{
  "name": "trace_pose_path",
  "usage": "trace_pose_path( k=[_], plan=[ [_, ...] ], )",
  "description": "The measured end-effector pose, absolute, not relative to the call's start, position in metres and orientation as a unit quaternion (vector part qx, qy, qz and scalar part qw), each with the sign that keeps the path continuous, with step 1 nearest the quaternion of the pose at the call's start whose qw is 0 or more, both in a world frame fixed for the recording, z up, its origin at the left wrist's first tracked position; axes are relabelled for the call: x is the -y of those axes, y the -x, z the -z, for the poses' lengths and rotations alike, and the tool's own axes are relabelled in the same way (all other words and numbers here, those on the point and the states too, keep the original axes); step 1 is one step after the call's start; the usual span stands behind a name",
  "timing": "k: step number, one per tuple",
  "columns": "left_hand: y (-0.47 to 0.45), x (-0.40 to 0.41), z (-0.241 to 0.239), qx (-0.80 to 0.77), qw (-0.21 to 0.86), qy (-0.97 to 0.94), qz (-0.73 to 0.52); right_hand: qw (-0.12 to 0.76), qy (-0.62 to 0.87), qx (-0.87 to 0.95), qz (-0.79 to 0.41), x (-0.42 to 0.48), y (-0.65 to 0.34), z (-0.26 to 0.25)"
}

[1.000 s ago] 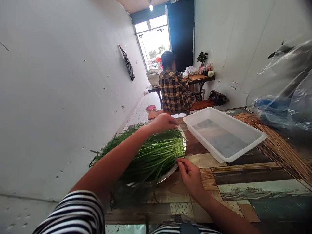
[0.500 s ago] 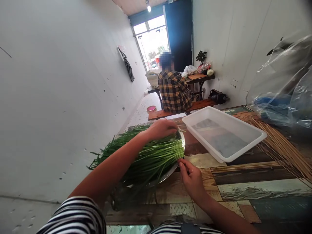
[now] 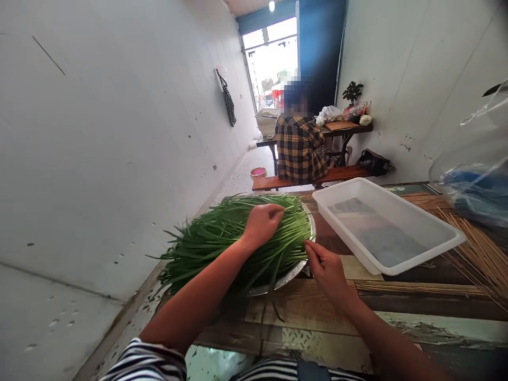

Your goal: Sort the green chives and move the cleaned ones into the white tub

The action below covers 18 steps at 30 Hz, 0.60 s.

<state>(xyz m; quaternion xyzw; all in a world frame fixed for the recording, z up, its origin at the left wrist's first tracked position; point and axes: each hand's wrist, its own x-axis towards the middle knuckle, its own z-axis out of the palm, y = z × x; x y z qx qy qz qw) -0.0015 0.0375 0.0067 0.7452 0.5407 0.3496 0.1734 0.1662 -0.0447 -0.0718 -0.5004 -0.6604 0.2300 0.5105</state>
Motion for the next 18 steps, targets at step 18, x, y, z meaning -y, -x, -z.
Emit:
trace_pose_path(
  k=[18],
  plan=[
    [-0.011,-0.038,-0.011,-0.560,0.265,-0.715,-0.323,0.516,0.500,0.634,-0.285,0.051,-0.165,0.082]
  ],
)
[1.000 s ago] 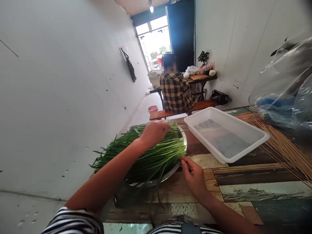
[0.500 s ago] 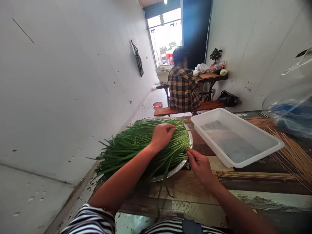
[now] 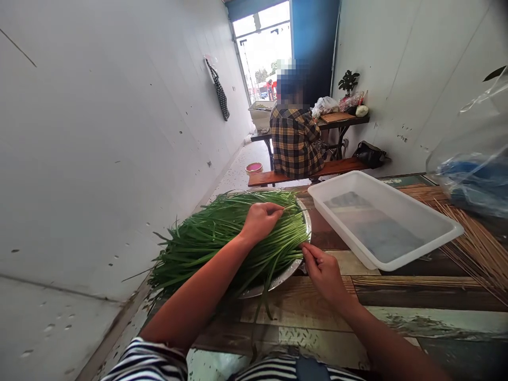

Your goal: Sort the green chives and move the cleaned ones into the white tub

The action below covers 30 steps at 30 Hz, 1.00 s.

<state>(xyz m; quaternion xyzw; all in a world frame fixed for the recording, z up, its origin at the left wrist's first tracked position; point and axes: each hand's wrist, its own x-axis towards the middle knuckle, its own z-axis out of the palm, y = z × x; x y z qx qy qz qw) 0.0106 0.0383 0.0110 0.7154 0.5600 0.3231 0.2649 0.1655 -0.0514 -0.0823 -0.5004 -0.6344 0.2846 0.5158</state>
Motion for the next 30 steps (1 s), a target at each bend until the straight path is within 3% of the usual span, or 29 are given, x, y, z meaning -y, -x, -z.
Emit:
trace_pose_path(
  k=[30],
  plan=[
    [-0.0034,-0.0380,-0.0037,-0.535,0.268,-0.728,-0.334,0.507,0.501,0.624,-0.321,0.0524,-0.1641,0.0823]
  ],
)
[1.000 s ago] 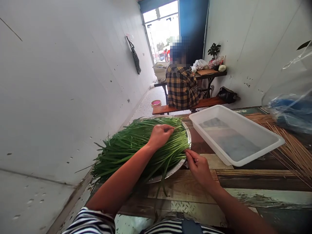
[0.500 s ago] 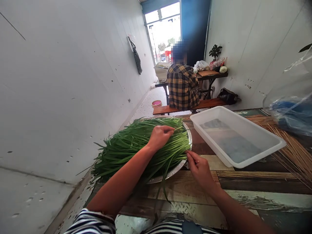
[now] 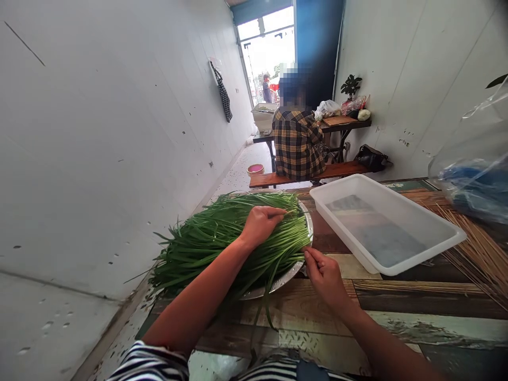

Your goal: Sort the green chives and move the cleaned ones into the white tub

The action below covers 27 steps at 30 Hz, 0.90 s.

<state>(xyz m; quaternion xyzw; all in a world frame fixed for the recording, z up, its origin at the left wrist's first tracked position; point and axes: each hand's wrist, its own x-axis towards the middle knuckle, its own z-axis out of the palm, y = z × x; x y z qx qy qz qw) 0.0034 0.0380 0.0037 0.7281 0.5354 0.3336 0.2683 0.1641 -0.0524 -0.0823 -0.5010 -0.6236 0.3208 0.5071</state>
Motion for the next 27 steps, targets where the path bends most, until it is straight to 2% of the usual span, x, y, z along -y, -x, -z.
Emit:
trace_pose_path(
  k=[6,23,27],
  plan=[
    [-0.002,-0.038,0.000,-0.515,0.206,-0.763,-0.332,0.506,0.498,0.622,-0.331,0.053,-0.163,0.082],
    [-0.004,-0.034,0.001,-0.491,0.161,-0.782,-0.348,0.523,0.485,0.607,-0.349,0.054,-0.161,0.081],
    [-0.006,-0.027,0.001,-0.483,0.136,-0.806,-0.313,0.517,0.490,0.606,-0.355,0.054,-0.161,0.083]
  ],
)
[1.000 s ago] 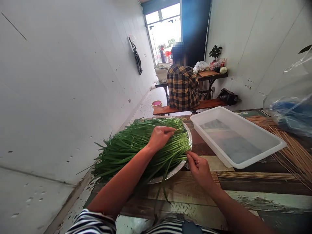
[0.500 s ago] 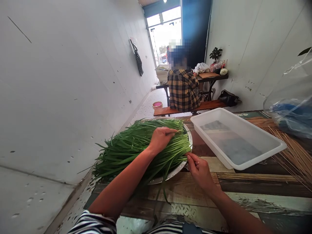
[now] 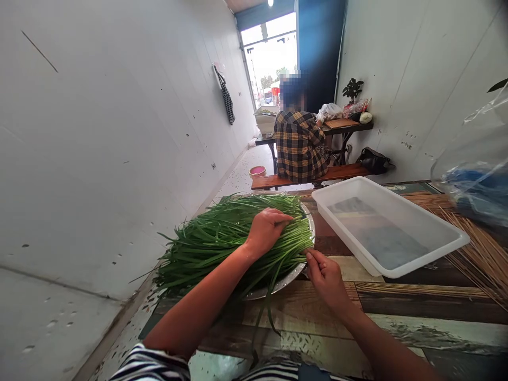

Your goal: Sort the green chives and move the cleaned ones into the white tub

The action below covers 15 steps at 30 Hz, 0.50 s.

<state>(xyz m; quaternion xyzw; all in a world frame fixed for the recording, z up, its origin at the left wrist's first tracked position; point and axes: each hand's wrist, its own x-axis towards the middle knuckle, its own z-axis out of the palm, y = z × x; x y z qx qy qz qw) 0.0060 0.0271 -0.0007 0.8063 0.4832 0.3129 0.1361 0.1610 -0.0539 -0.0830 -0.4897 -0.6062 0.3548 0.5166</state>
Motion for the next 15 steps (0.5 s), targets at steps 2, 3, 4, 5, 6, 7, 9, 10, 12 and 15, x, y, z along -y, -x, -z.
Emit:
trace_pose_path(
  k=[2,3,4,5,6,7,9,10,12,15],
  plan=[
    [-0.004,-0.024,-0.007,-0.478,0.135,-0.823,-0.276,0.513,0.495,0.611,-0.345,0.054,-0.162,0.084],
    [-0.002,-0.024,-0.012,-0.476,0.130,-0.830,-0.261,0.511,0.497,0.613,-0.341,0.054,-0.162,0.084],
    [0.001,-0.026,-0.019,-0.478,0.119,-0.834,-0.250,0.508,0.498,0.615,-0.339,0.053,-0.163,0.084],
    [0.004,-0.029,-0.025,-0.484,0.100,-0.834,-0.244,0.505,0.499,0.617,-0.339,0.053,-0.164,0.084],
    [0.008,-0.034,-0.031,-0.494,0.075,-0.832,-0.241,0.502,0.501,0.618,-0.339,0.053,-0.164,0.084],
    [0.011,-0.041,-0.037,-0.504,0.048,-0.829,-0.237,0.499,0.504,0.619,-0.338,0.053,-0.165,0.084],
    [0.014,-0.056,-0.042,-0.501,0.018,-0.837,-0.219,0.496,0.511,0.618,-0.333,0.053,-0.165,0.083],
    [0.014,-0.064,-0.042,-0.485,0.017,-0.849,-0.207,0.496,0.514,0.618,-0.330,0.053,-0.165,0.083],
    [0.010,-0.076,-0.037,-0.439,0.025,-0.880,-0.182,0.497,0.516,0.617,-0.327,0.053,-0.165,0.082],
    [-0.001,-0.084,-0.024,-0.396,0.027,-0.907,-0.138,0.496,0.515,0.615,-0.332,0.053,-0.165,0.082]
  ],
)
